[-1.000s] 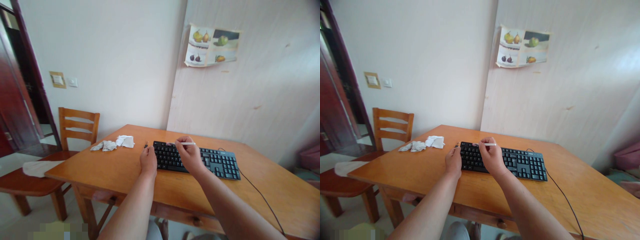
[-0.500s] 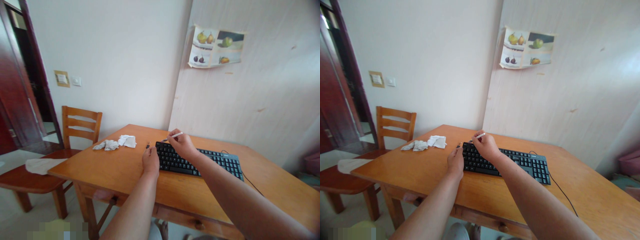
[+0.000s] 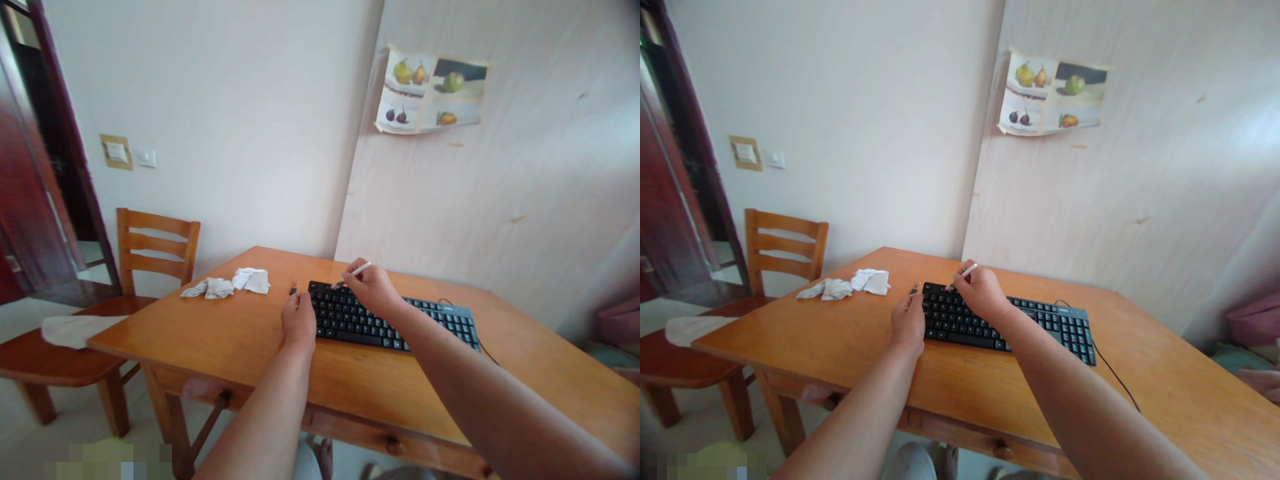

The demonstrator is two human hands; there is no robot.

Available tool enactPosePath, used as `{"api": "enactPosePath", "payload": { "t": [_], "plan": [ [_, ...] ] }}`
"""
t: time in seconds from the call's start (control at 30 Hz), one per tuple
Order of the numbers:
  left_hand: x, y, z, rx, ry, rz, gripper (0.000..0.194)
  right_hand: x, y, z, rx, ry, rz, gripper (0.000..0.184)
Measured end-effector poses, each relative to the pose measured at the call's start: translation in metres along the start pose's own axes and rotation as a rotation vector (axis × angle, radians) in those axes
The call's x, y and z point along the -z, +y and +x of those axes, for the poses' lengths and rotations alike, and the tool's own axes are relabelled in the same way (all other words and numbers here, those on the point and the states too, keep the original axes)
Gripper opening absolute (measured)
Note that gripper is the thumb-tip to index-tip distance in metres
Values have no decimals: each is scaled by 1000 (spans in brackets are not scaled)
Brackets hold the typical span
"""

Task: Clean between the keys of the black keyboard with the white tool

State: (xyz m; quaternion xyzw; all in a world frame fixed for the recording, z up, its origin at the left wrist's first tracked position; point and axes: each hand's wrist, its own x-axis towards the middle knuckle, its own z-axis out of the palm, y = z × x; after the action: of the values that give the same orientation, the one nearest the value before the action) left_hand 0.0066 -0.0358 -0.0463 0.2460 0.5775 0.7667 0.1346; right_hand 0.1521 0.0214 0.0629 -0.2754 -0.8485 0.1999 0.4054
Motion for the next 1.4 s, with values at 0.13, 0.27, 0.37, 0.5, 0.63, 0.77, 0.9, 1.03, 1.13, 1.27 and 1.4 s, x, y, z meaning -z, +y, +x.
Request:
{"api": "enactPosePath", "payload": {
  "t": [0.13,0.27,0.37,0.5,0.63,0.77,0.9,1.03,1.13,1.27,1.4],
  "plan": [
    [0,0,0,20,7,-1,29,7,2,-4,-41,23,-28,11],
    [0,0,0,30,11,-5,29,13,4,-7,-42,46,-72,13],
    [1,1,0,36,14,-7,29,18,8,-8,-54,46,-125,11],
    [2,4,-2,42,20,-7,28,24,9,-9,-43,86,-170,11],
    [3,7,-3,57,12,-14,28,21,5,-13,-43,119,-64,15],
    [2,9,-4,75,2,-30,29,17,7,-19,-57,115,-33,18],
    [3,12,-5,70,14,-34,28,20,14,-24,-83,192,-38,18],
    [4,13,-6,67,15,-33,28,19,20,-30,-51,276,23,19],
    [5,13,-6,68,18,-26,30,14,22,-38,2,264,20,18],
    [6,13,-6,65,23,-19,31,8,28,-51,77,248,-39,17],
    [7,13,-7,68,22,-23,33,9,36,-62,126,205,-6,12]
  ]
}}
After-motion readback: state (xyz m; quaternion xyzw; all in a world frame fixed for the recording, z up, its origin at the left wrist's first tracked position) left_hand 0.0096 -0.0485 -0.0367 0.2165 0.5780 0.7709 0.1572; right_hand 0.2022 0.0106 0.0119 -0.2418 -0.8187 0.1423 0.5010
